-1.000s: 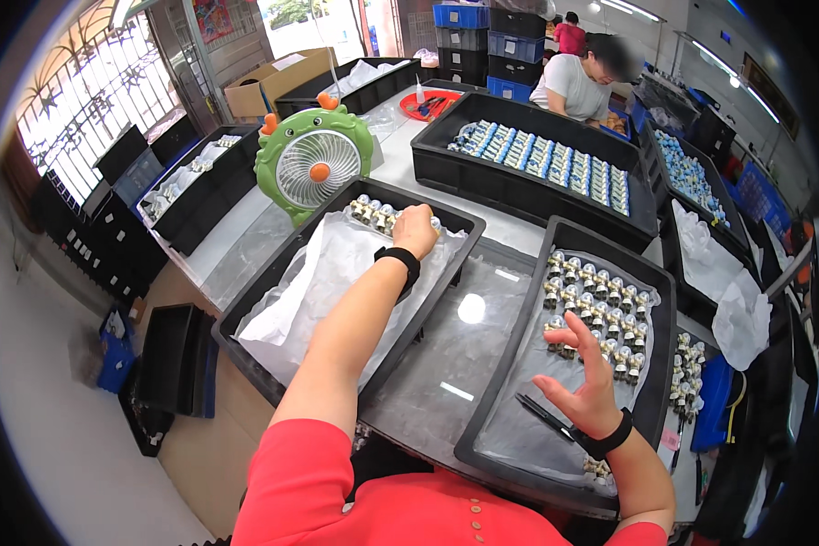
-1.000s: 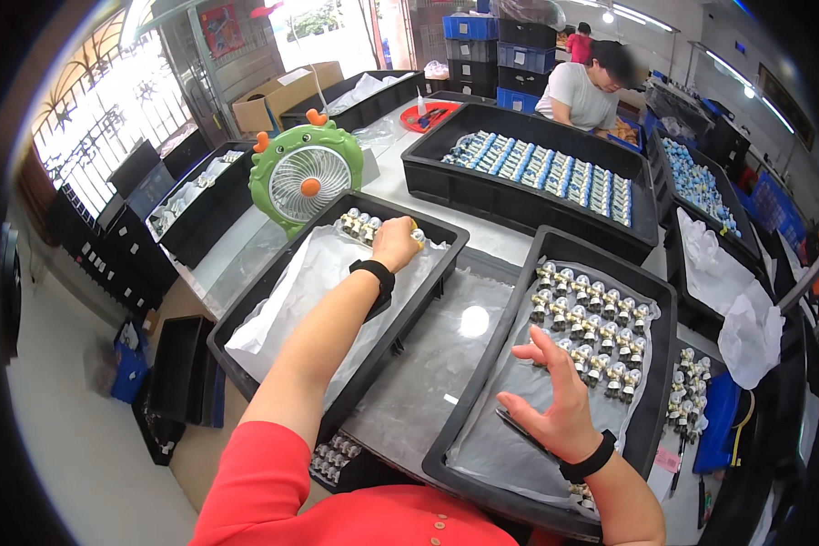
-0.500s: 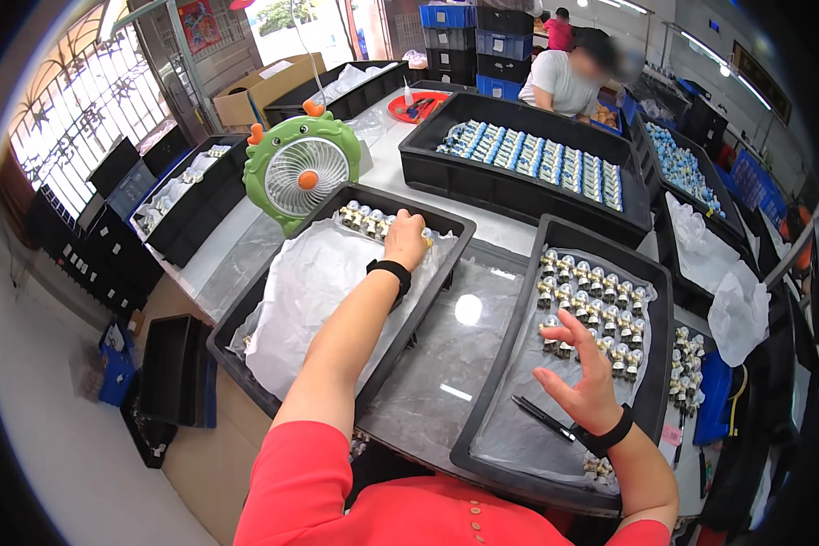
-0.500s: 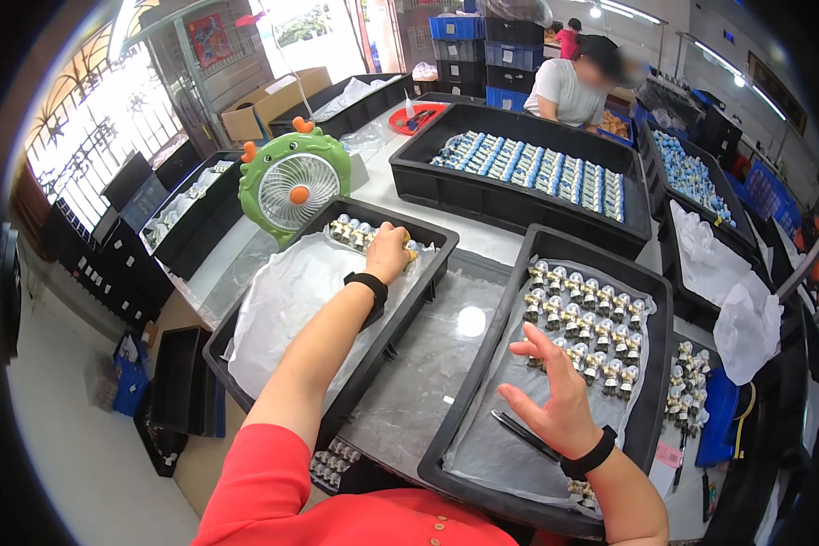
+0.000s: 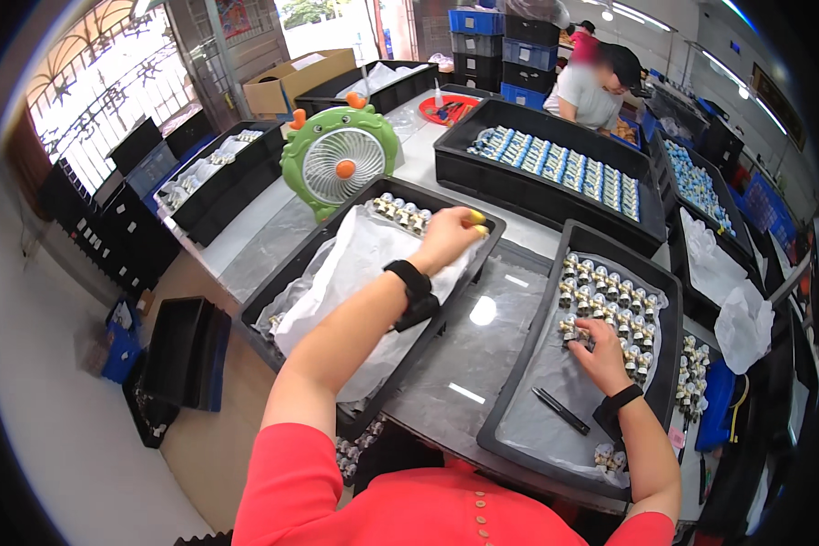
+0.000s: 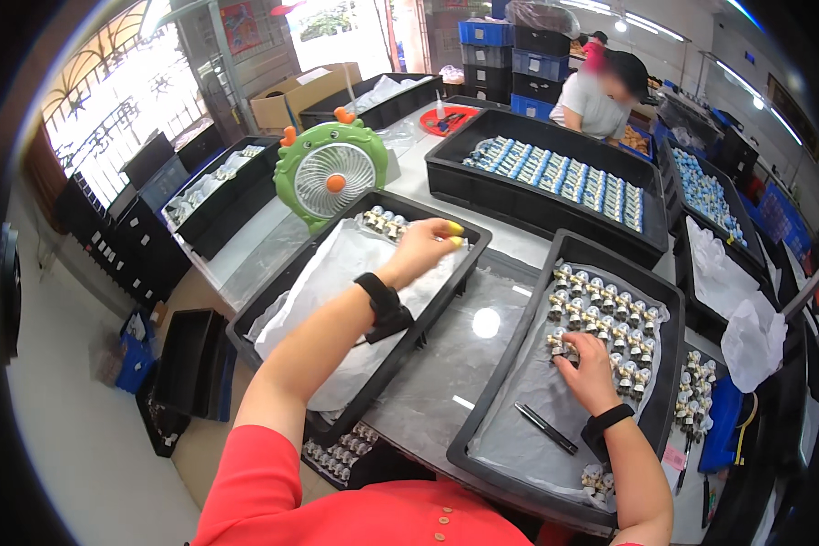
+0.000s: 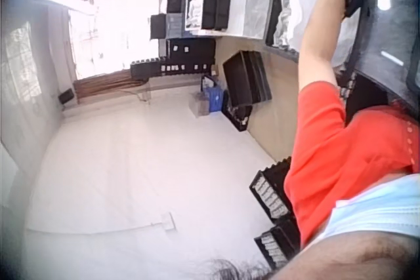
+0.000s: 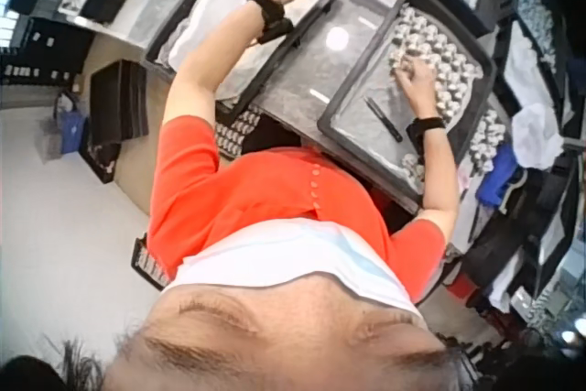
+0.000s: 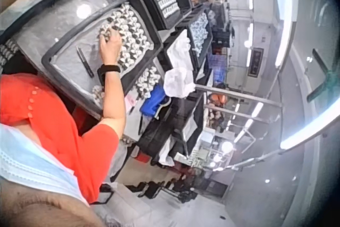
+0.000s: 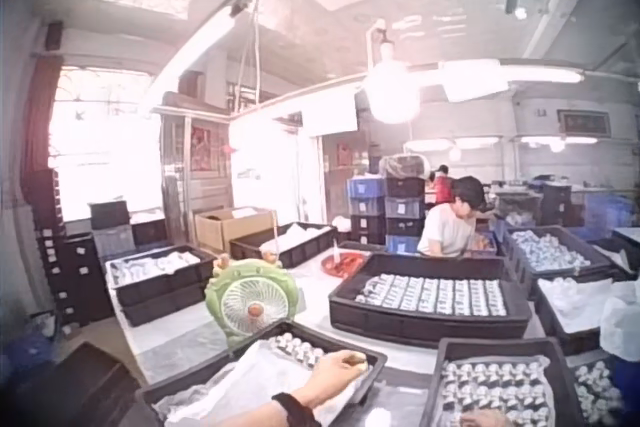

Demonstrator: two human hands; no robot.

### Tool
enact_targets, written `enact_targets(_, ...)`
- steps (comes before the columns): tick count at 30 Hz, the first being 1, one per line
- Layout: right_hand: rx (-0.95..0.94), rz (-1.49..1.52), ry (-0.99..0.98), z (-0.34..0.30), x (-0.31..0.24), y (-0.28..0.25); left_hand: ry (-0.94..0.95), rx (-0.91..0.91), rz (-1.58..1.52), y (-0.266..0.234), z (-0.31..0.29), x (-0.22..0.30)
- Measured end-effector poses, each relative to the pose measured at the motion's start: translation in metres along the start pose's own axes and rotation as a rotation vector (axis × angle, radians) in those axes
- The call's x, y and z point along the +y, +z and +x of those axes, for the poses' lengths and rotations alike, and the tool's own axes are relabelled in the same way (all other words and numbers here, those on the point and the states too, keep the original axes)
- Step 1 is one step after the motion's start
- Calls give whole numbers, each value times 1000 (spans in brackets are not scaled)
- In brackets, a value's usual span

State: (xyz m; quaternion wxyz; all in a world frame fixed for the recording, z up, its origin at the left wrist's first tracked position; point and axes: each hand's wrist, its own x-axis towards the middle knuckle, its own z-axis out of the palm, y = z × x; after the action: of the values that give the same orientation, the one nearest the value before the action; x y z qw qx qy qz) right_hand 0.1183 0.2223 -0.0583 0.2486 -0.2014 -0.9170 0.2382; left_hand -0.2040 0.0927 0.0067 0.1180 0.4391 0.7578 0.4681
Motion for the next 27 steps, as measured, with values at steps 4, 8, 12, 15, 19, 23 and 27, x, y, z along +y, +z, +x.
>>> enact_targets(4,-46,-48,-18,-6,3,5,145,-188,-196,33,-47,46)
enact_targets(8,-54,-57,-31,-5,4,7,307,-290,-21,32,-82,62)
enact_targets(12,-49,-68,-62,-6,6,7,129,-272,-57,14,-79,43)
enact_targets(15,-32,-72,-62,-7,8,9,-79,-264,-138,-3,-67,25)
enact_targets(19,-43,-42,-66,-2,1,10,-155,-118,-200,-19,-59,-12)
enact_targets(23,-22,-40,-72,-5,9,12,-389,-128,-421,-31,-51,-35)
enact_targets(27,-30,-27,-73,-5,7,11,-509,-90,-681,-24,-56,-19)
